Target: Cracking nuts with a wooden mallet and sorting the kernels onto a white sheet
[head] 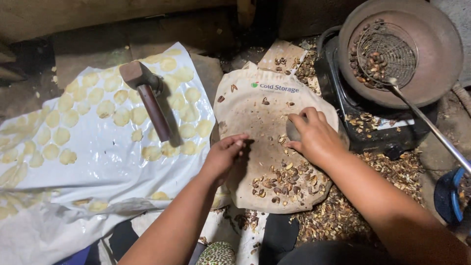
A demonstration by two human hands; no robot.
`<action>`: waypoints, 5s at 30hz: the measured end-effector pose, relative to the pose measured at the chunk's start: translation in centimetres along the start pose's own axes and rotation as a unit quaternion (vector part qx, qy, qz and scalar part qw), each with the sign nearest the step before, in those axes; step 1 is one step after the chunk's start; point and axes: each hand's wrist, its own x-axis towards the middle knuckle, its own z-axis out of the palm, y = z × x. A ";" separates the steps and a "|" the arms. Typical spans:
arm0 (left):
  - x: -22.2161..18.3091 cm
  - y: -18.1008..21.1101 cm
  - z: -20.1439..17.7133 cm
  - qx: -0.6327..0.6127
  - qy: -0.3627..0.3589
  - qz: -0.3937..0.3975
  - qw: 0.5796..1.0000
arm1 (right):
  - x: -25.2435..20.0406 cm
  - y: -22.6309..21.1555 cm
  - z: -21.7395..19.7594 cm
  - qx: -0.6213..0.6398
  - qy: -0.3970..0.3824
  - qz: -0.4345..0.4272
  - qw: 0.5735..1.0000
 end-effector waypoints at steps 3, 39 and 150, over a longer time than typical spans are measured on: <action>7.1 -5.9 -1.6 0.297 0.065 0.103 0.947 | -0.1 2.3 2.0 -0.002 0.013 0.010 1.000; 6.0 -4.7 1.1 0.444 0.090 0.432 0.780 | -1.3 -5.1 -0.7 0.178 -0.068 0.233 0.954; 4.8 -4.3 -0.6 0.449 0.110 0.381 0.800 | -0.2 -9.6 -4.3 0.021 -0.066 0.098 0.993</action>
